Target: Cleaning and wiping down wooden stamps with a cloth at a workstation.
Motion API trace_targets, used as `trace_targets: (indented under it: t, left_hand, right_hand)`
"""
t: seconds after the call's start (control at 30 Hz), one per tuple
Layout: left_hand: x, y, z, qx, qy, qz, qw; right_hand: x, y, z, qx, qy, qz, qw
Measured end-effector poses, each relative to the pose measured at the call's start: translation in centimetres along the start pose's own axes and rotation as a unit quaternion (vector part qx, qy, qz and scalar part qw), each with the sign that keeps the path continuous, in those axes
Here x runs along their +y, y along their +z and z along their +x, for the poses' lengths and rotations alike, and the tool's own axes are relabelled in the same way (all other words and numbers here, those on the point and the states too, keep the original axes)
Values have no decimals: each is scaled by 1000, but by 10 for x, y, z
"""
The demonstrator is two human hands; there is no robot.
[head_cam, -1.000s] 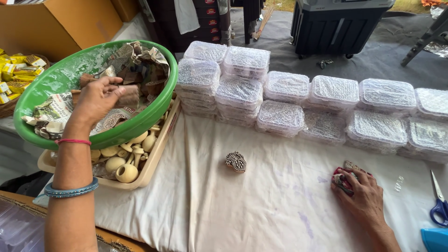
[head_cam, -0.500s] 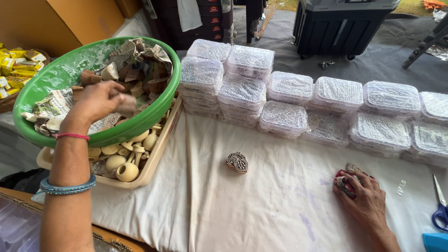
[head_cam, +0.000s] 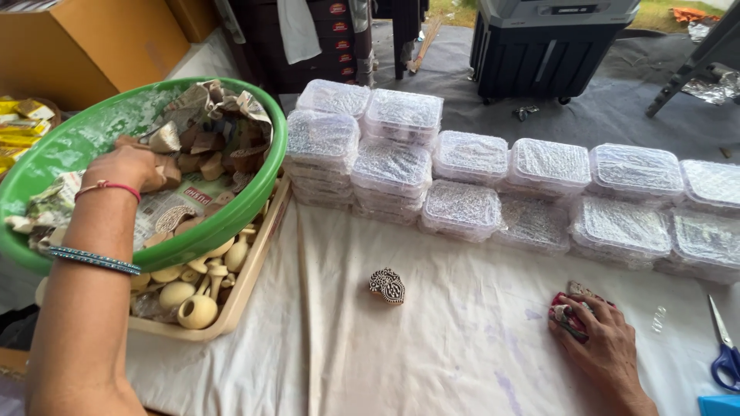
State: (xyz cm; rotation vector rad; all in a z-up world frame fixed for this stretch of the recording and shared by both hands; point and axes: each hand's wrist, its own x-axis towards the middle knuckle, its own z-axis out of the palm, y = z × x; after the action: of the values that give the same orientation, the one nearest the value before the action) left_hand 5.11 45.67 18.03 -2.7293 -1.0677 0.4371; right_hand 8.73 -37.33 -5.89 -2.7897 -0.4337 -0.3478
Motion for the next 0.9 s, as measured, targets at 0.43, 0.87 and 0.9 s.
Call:
trace_targets:
  t: [0.43,0.87,0.9]
  left_hand:
    - [-12,74,113,21,90,134,987]
    - [-13,77,96,33,71,244,967]
    - [-16,79,107,36,72,243,967]
  right_hand:
    - [-17,-18,4,19,0,12,1000]
    - [-19,-22,5,-10,-6,29,1000]
    - [-20,-24,6,-4,-8,34,999]
